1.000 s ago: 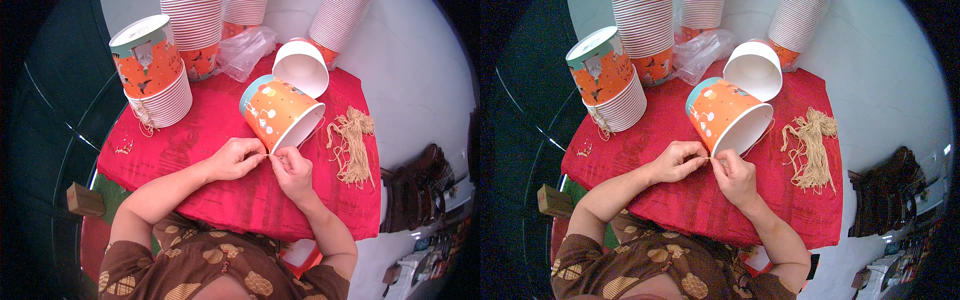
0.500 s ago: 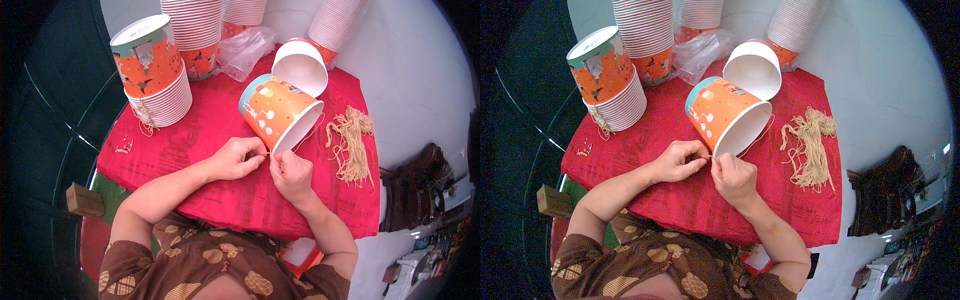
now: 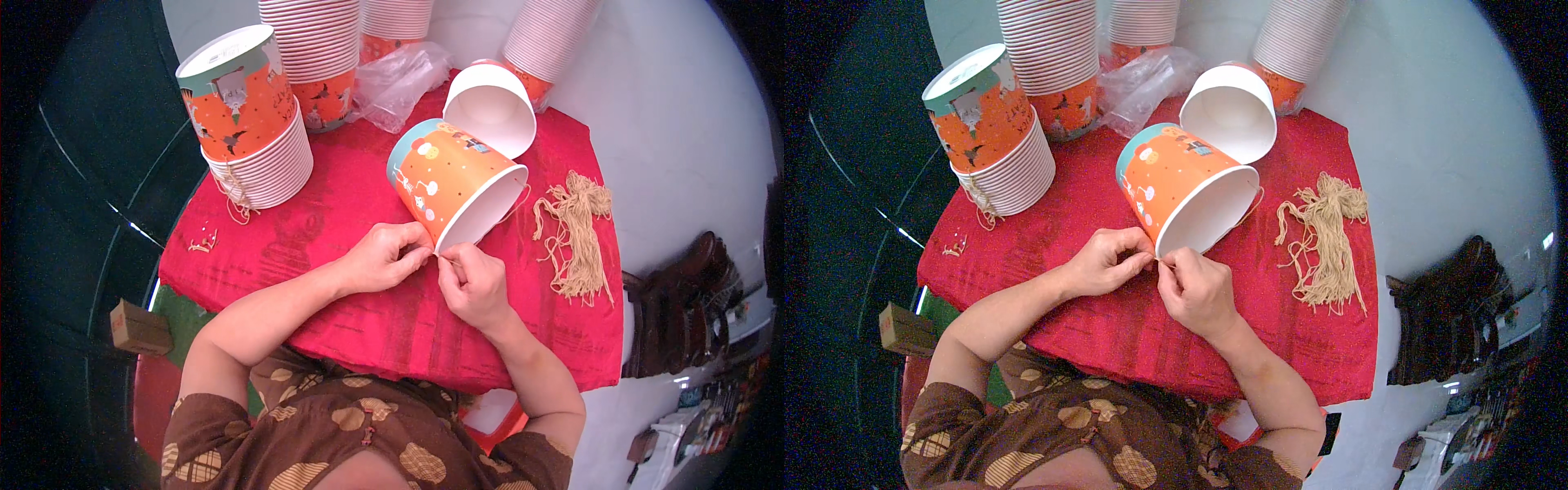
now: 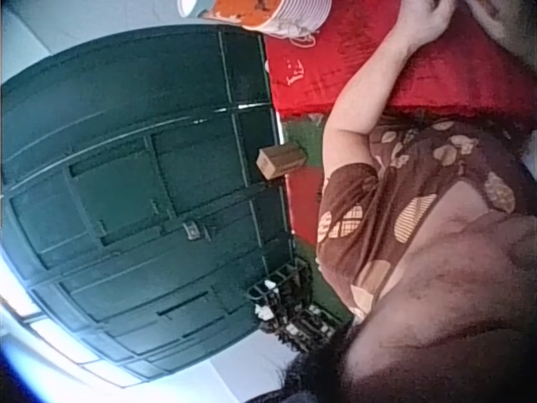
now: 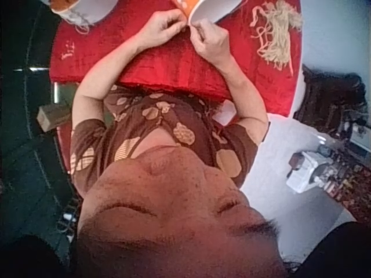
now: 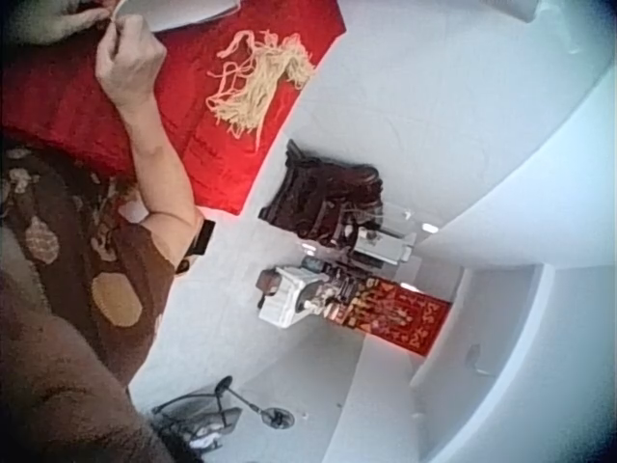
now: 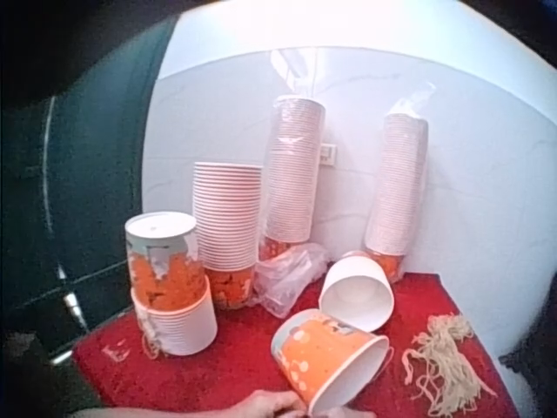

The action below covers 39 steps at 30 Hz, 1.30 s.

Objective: Assembling decorative paper buckets by threading and knotting string handles through pre-punched holes.

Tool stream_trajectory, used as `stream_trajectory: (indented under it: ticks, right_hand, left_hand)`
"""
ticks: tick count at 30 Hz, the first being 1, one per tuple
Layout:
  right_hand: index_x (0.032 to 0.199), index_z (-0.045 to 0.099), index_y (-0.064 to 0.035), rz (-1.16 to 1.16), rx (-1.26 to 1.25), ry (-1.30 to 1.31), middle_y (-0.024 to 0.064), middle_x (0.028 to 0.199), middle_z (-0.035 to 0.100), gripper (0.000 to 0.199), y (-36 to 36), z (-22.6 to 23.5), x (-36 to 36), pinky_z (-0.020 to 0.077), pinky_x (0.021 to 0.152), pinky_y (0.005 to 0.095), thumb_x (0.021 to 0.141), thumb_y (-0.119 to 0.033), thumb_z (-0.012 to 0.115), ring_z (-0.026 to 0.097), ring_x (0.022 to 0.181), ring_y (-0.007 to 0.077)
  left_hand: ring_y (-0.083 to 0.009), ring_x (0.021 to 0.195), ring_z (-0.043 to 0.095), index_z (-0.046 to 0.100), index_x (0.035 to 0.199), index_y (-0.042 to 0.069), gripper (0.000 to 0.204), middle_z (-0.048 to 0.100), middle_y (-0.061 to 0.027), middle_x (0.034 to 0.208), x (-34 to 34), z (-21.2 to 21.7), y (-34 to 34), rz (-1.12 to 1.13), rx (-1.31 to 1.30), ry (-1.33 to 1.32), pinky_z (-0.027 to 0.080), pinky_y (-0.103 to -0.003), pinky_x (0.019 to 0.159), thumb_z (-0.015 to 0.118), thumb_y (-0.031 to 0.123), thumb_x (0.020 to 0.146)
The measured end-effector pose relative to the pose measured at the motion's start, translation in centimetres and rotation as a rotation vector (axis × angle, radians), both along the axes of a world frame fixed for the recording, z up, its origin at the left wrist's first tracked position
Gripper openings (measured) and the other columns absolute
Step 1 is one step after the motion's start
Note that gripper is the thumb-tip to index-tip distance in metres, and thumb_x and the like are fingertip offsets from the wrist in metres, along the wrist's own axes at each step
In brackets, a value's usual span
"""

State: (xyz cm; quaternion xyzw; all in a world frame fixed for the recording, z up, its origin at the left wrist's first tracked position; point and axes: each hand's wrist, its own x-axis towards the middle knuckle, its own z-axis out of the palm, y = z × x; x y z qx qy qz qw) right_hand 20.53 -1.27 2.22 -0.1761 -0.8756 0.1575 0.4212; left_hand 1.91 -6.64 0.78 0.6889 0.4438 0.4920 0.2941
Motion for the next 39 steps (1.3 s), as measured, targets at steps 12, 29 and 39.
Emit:
stream_trajectory:
  ticks: [12, 29, 39]
  right_hand:
    - [0.08, 0.053, -0.0037, 0.021, 0.008, -0.05, 0.0125, 0.065, 0.057, 0.013, 0.4, 0.2, 0.1, 0.0481, 0.049, 0.0395, 0.075, 0.001, 0.064, 0.062, 0.057, 0.0299]
    - [0.08, 0.055, -0.0036, -0.033, -0.021, -0.027, 0.013, 0.062, 0.061, 0.016, 0.6, -0.1, 0.4, 0.0486, 0.047, 0.0368, 0.079, -0.005, 0.071, 0.064, 0.055, 0.0274]
    - [0.078, 0.055, -0.0035, -0.02, 0.0, 0.001, 0.01, 0.056, 0.056, 0.016, 0.5, -0.1, 0.2, 0.0432, 0.043, 0.0332, 0.08, -0.003, 0.071, 0.059, 0.048, 0.0223]
  left_hand:
    - [-0.0123, 0.072, 0.059, 0.055, 0.085, 0.0, 0.003, 0.062, -0.0064, 0.076, -0.1, 0.1, -0.2, -0.005, -0.043, 0.057, 0.049, -0.029, 0.064, 0.057, 0.002, 0.084]
    - [-0.0072, 0.071, 0.052, 0.055, 0.108, -0.001, 0.02, 0.059, -0.0019, 0.082, -2.9, 0.8, 0.9, 0.471, -0.05, -0.363, 0.045, -0.024, 0.064, 0.055, 0.003, 0.087]
    - [-0.0097, 0.073, 0.057, 0.038, 0.137, 0.0, 0.055, 0.056, -0.0108, 0.115, -3.4, 1.4, 1.7, 0.263, -0.161, -0.383, 0.049, -0.022, 0.048, 0.058, 0.0, 0.085]
